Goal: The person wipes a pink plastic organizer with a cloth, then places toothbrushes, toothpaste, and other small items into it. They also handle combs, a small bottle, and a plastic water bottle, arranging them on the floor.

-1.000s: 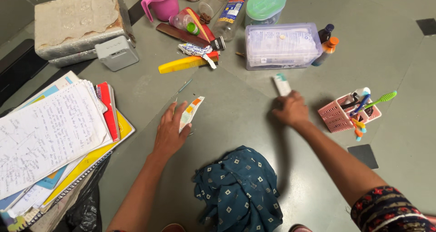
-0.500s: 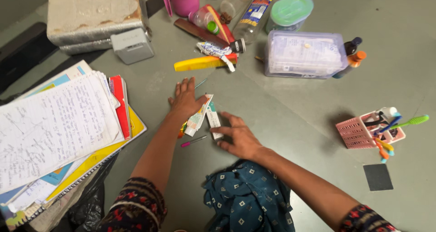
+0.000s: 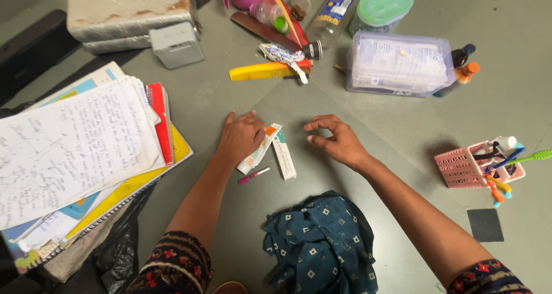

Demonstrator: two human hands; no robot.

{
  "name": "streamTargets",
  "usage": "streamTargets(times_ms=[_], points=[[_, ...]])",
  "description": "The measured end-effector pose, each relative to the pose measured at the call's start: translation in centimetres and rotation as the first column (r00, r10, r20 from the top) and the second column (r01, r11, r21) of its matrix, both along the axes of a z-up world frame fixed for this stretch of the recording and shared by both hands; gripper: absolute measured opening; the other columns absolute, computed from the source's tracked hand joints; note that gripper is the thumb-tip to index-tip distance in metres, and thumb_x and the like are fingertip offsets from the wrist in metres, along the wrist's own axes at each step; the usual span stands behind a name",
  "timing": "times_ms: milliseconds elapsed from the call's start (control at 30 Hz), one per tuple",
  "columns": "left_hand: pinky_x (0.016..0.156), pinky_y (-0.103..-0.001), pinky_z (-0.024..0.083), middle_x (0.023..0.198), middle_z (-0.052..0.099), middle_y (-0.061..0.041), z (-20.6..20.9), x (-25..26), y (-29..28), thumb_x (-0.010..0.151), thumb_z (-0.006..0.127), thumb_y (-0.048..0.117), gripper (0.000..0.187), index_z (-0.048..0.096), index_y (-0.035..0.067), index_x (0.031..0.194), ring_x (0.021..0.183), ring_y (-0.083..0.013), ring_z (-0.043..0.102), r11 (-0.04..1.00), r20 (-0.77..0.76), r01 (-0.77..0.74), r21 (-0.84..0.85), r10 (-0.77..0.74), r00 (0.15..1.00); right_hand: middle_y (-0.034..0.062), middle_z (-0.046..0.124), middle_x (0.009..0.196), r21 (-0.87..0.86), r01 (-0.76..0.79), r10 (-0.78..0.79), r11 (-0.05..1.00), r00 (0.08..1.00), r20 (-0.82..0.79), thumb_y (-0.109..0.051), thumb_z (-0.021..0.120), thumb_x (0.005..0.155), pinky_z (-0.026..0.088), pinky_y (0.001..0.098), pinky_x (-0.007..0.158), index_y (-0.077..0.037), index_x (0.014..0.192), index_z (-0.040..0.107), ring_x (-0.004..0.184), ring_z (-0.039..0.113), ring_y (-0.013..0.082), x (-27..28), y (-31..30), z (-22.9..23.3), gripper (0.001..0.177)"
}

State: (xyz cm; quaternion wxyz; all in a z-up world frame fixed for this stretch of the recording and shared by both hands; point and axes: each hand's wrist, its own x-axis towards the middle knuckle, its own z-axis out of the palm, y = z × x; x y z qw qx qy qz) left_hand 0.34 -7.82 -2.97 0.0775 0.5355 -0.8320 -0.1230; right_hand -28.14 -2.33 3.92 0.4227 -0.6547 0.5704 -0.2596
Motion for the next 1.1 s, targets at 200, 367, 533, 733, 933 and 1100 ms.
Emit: streamTargets(times_ms=[200, 367, 533, 733, 933, 1100], points=[[0.117, -0.062, 0.029, 0.136, 0.062, -0.01, 3.8, -1.5, 3.9, 0.089, 0.067, 0.04, 0.047, 0.068, 0.019, 0.131, 0.142, -0.0296, 0.043, 0.954, -0.122, 0.17, -0.245, -0.205, 0.971, 0.0039, 0.064, 0.13, -0.015, 0.06, -0.06, 0.998, 0.998, 0.01, -0.023, 0.072, 0.089, 0.057, 0.0336, 0.09, -0.015, 0.117, 0.075, 0.117, 0.065, 0.0198, 0.2, 0.0, 2.9, 0.029], [0.112, -0.072, 0.017, 0.151, 0.044, -0.009, 4.1, -6.8, 7.6, 0.086, 0.066, 0.04, 0.054, 0.058, 0.024, 0.136, 0.149, -0.0314, 0.025, 0.866, 0.137, 0.499, 0.004, -0.495, 0.858, 0.0046, 0.064, 0.13, -0.039, 0.028, -0.029, 0.999, 0.999, -0.033, -0.024, 0.073, 0.088, 0.057, 0.034, 0.089, -0.014, 0.117, 0.075, 0.116, 0.065, 0.0199, 0.1, 1.0, 4.0, 0.031], [0.116, -0.071, 0.02, 0.148, 0.049, -0.011, 2.4, -5.2, 8.0, 0.091, 0.061, 0.028, 0.051, 0.055, 0.015, 0.139, 0.149, -0.0296, 0.032, 0.931, 0.264, 0.362, -0.048, -0.338, 0.903, 0.0051, 0.065, 0.128, -0.006, -0.012, 0.012, 1.0, 0.993, -0.121, -0.026, 0.073, 0.088, 0.057, 0.0351, 0.089, -0.016, 0.116, 0.075, 0.114, 0.065, 0.0201, -1.1, 2.6, 4.1, 0.03], [0.118, -0.071, 0.02, 0.144, 0.05, -0.011, 1.7, 1.6, 8.6, 0.09, 0.062, 0.025, 0.049, 0.056, 0.013, 0.138, 0.146, -0.0304, 0.034, 0.966, 0.271, 0.24, -0.098, -0.206, 0.94, 0.007, 0.066, 0.128, -0.029, -0.064, 0.058, 0.998, 0.982, -0.178, -0.025, 0.073, 0.087, 0.058, 0.0353, 0.089, -0.016, 0.115, 0.076, 0.112, 0.066, 0.0218, -1.8, 2.8, 4.2, 0.029], [0.112, -0.068, 0.022, 0.156, 0.038, -0.016, 3.7, 0.1, 7.3, 0.078, 0.069, 0.02, 0.061, 0.054, 0.01, 0.137, 0.148, -0.0331, 0.024, 0.947, 0.119, 0.211, -0.243, -0.187, 0.975, 0.0126, 0.077, 0.112, -0.028, -0.124, 0.119, 0.992, 0.985, -0.126, -0.019, 0.069, 0.089, 0.06, 0.0338, 0.088, -0.013, 0.133, 0.063, 0.104, 0.073, 0.0215, -1.0, 2.0, 5.9, 0.045], [0.112, -0.071, 0.022, 0.142, 0.051, -0.014, 7.6, -3.1, 1.1, 0.081, 0.066, 0.008, 0.061, 0.054, 0.014, 0.141, 0.146, -0.0327, 0.035, 0.914, 0.256, 0.22, -0.34, -0.135, 0.957, 0.0128, 0.079, 0.088, -0.035, -0.204, 0.167, 0.978, 0.88, -0.444, -0.014, 0.067, 0.088, 0.057, 0.0378, 0.085, -0.012, 0.129, 0.066, 0.086, 0.076, 0.0284, -2.2, 0.8, 8.7, 0.042]])
